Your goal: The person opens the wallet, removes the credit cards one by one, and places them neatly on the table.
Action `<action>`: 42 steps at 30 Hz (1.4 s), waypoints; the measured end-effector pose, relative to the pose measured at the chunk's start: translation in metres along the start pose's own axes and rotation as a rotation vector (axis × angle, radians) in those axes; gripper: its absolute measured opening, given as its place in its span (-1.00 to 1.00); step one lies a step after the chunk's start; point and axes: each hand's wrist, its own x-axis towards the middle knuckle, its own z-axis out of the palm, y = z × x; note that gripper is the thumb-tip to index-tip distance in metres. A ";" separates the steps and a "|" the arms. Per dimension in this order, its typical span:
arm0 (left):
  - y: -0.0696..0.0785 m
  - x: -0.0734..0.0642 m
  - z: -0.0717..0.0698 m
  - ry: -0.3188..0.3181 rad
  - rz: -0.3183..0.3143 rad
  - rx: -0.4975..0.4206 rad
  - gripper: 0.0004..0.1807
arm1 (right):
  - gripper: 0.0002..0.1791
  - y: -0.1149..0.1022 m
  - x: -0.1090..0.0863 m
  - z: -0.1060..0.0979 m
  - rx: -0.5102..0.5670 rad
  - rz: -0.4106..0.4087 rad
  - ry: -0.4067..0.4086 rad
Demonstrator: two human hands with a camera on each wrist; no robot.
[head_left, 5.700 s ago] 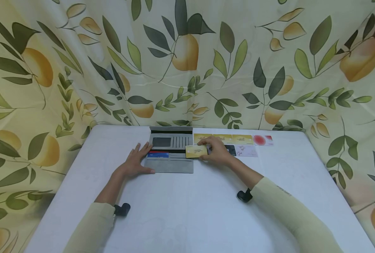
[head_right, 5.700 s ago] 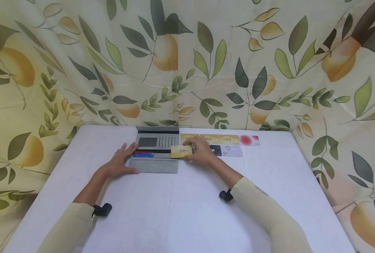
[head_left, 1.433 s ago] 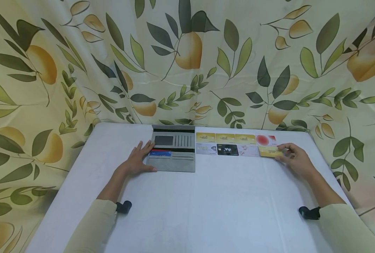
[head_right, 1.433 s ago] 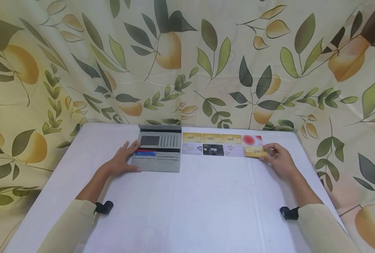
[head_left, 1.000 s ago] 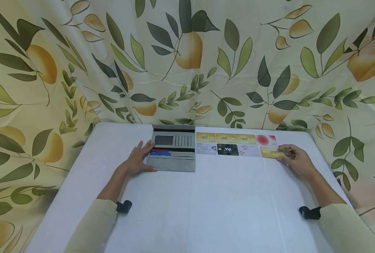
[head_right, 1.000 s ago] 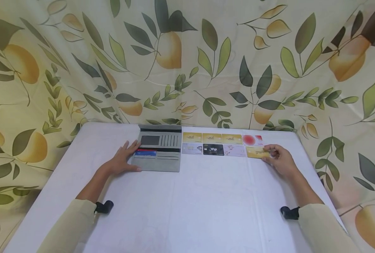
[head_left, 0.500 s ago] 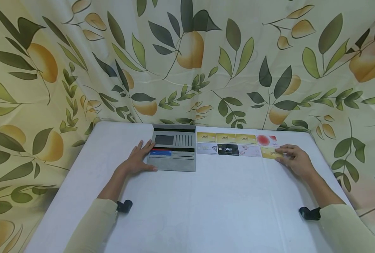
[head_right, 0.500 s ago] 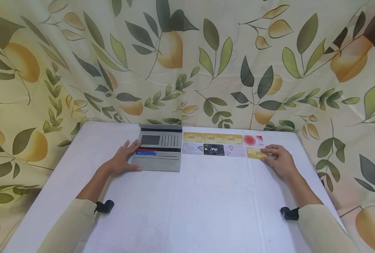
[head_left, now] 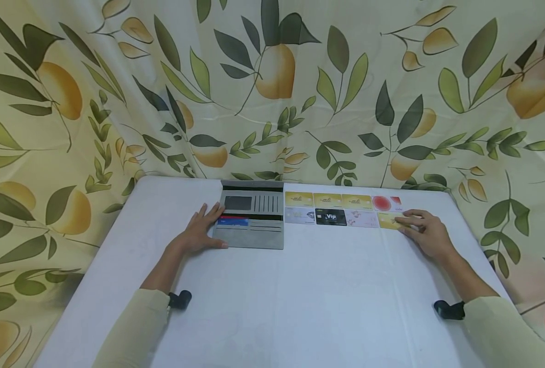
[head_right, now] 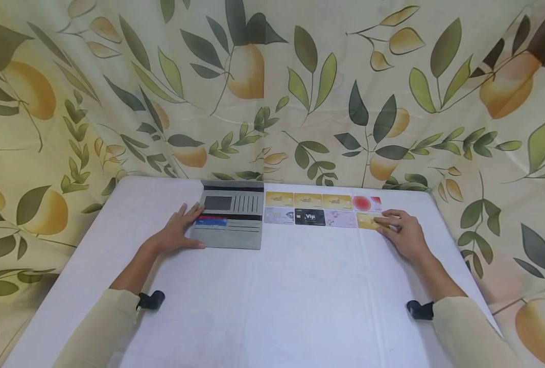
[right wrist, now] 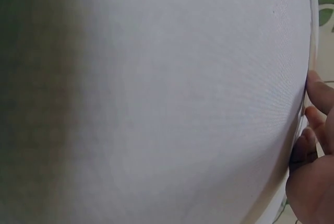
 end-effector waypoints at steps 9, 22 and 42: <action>-0.001 0.000 -0.001 -0.001 0.002 -0.010 0.29 | -0.62 0.002 -0.001 0.002 -0.015 -0.040 0.012; 0.000 0.000 0.000 -0.004 -0.006 -0.010 0.29 | -0.65 -0.001 -0.002 0.006 -0.008 -0.052 0.042; -0.002 0.001 0.000 0.002 0.032 0.006 0.28 | -0.67 0.005 -0.001 0.008 -0.012 -0.053 0.060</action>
